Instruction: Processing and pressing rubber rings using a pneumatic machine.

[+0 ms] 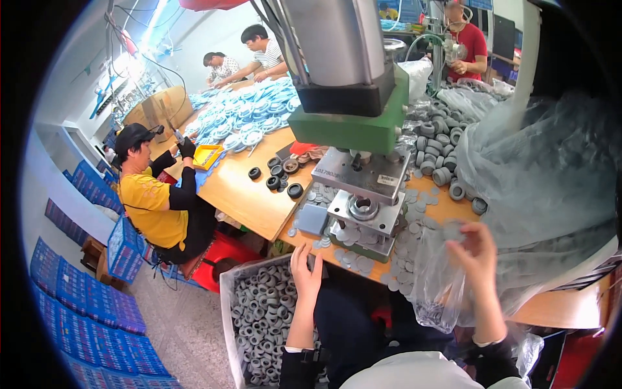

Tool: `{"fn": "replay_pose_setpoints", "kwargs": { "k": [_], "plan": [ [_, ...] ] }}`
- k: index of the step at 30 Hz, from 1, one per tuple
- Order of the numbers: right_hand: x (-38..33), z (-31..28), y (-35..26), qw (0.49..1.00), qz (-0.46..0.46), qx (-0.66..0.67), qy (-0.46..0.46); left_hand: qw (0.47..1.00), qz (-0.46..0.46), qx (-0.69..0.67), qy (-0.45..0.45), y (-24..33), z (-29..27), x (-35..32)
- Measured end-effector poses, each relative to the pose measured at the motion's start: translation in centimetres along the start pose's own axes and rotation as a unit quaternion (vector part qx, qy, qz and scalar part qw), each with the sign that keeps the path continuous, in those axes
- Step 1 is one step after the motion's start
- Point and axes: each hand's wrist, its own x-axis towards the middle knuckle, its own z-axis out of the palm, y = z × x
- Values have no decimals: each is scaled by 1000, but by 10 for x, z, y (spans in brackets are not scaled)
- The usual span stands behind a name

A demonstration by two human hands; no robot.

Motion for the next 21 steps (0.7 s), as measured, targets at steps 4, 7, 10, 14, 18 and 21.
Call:
{"fn": "replay_pose_setpoints", "kwargs": {
  "k": [4,7,10,14,18,21],
  "plan": [
    [15,102,-9,994,-76,28,-78,997,51,47,-42,-7,28,52],
    [29,144,-4,995,-82,6,-55,990,57,103,-78,-17,44,79],
    [36,156,-6,997,-44,-40,-56,979,20,138,-149,-26,54,82],
    [47,157,-25,979,-61,-165,-101,975,26,155,-158,-27,59,81],
    [32,131,-25,996,-68,-27,-58,975,26,153,-158,-26,63,85],
    [32,84,5,982,-92,-156,48,971,-1,169,-172,-36,53,86]
  ]
}}
